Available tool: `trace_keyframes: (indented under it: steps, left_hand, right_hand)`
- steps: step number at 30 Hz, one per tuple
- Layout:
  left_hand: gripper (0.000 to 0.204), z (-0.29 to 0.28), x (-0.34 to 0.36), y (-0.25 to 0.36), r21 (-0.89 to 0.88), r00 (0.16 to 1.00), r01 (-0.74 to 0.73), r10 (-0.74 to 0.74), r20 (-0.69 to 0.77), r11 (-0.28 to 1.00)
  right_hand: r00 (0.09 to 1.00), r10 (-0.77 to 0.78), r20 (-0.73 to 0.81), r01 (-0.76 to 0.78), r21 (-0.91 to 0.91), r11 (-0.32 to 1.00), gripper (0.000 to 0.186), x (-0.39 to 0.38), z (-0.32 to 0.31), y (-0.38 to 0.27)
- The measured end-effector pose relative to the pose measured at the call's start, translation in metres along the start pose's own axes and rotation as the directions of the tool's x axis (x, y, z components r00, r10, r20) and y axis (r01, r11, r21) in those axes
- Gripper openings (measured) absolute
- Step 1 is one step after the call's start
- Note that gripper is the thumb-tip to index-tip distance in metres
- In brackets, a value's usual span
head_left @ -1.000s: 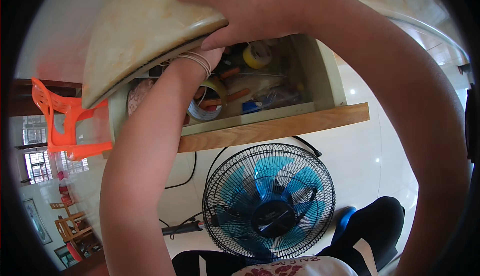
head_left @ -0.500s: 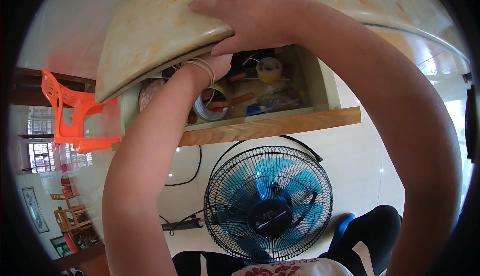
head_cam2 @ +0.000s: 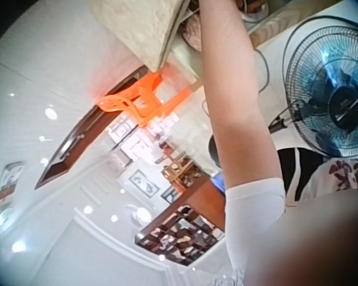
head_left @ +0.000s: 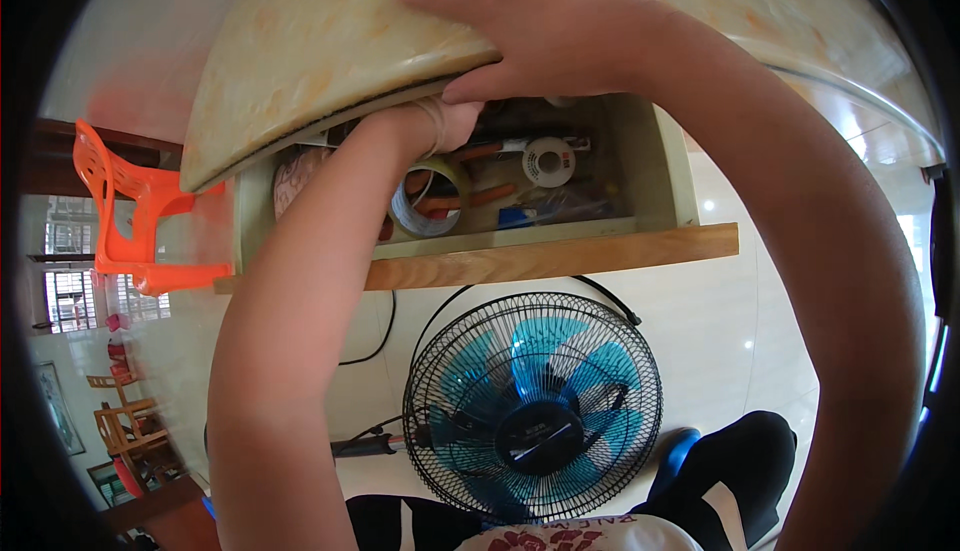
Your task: Using a screwdriver to repair the cage of a floor fan.
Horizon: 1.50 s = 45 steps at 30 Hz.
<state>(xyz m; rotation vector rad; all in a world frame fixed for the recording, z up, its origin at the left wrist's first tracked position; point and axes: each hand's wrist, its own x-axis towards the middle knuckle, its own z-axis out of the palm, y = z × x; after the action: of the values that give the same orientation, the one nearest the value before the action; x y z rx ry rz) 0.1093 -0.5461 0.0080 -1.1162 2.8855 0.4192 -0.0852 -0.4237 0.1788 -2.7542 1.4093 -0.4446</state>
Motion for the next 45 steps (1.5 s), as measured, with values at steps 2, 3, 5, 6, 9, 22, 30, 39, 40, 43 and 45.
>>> trace_keyframes:
  steps: [2, 3, 5, 6, 9, 22, 30, 39, 40, 43, 45]
  left_hand:
    - [0.033, 0.01, 0.001, -0.005, -0.006, 1.0, -0.004, 0.004, -0.02, 1.0]
    - [0.034, 0.014, 0.001, -0.013, -0.006, 1.0, -0.001, 0.001, -0.027, 1.0]
    - [0.036, 0.027, 0.001, -0.023, -0.008, 0.999, 0.0, 0.0, -0.04, 1.0]
    - [0.037, 0.032, 0.003, -0.027, -0.012, 0.999, -0.007, 0.007, -0.049, 1.0]
    - [0.039, 0.027, 0.006, -0.054, 0.021, 0.998, -0.006, 0.007, -0.069, 1.0]
    - [0.044, -0.088, -0.033, 0.112, -0.398, 0.914, 0.236, -0.063, 0.401, 0.887]
    - [0.06, -0.139, -0.13, 0.168, -0.02, 0.991, -0.1, 0.101, 0.092, 0.995]
    - [0.116, -0.119, -0.133, 0.191, 0.396, 0.949, 0.184, -0.057, -0.311, 0.9]
    - [0.118, -0.12, -0.134, 0.189, 0.403, 0.955, 0.215, -0.105, -0.278, 0.89]
    - [0.114, -0.128, -0.131, 0.176, 0.552, 0.981, 0.151, -0.057, -0.183, 0.82]
    - [0.106, -0.128, -0.121, 0.18, 0.594, 0.988, 0.145, -0.083, -0.129, 0.792]
  right_hand:
    - [0.999, 0.008, -0.048, -0.012, -0.08, 0.997, 0.071, 0.005, 0.011, 0.005]
    - [0.999, 0.006, -0.043, -0.009, -0.077, 0.997, 0.071, 0.007, 0.011, 0.003]
    - [0.999, 0.045, 0.007, -0.043, -0.122, 0.992, 0.07, 0.01, 0.01, 0.001]
    - [0.999, 0.049, 0.015, -0.047, -0.127, 0.991, 0.07, 0.009, 0.011, 0.002]
    - [0.997, 0.017, -0.074, -0.026, -0.121, 0.992, 0.071, 0.007, 0.004, -0.002]
    - [0.99, 0.132, 0.046, -0.122, -0.175, 0.977, 0.071, 0.007, 0.017, 0.007]
    - [0.994, 0.107, -0.026, -0.11, -0.152, 0.982, 0.067, 0.015, 0.015, -0.003]
    - [0.673, 0.301, -0.676, 0.333, 0.64, 0.693, 0.027, -0.069, 0.008, -0.002]
    - [0.634, 0.3, -0.712, 0.365, 0.619, 0.696, 0.021, -0.108, 0.006, -0.004]
    - [0.545, 0.636, -0.546, 0.125, 0.803, 0.583, 0.013, -0.217, 0.059, 0.01]
    - [0.238, 0.953, -0.187, 0.057, 0.982, 0.178, 0.017, -0.261, 0.125, 0.044]
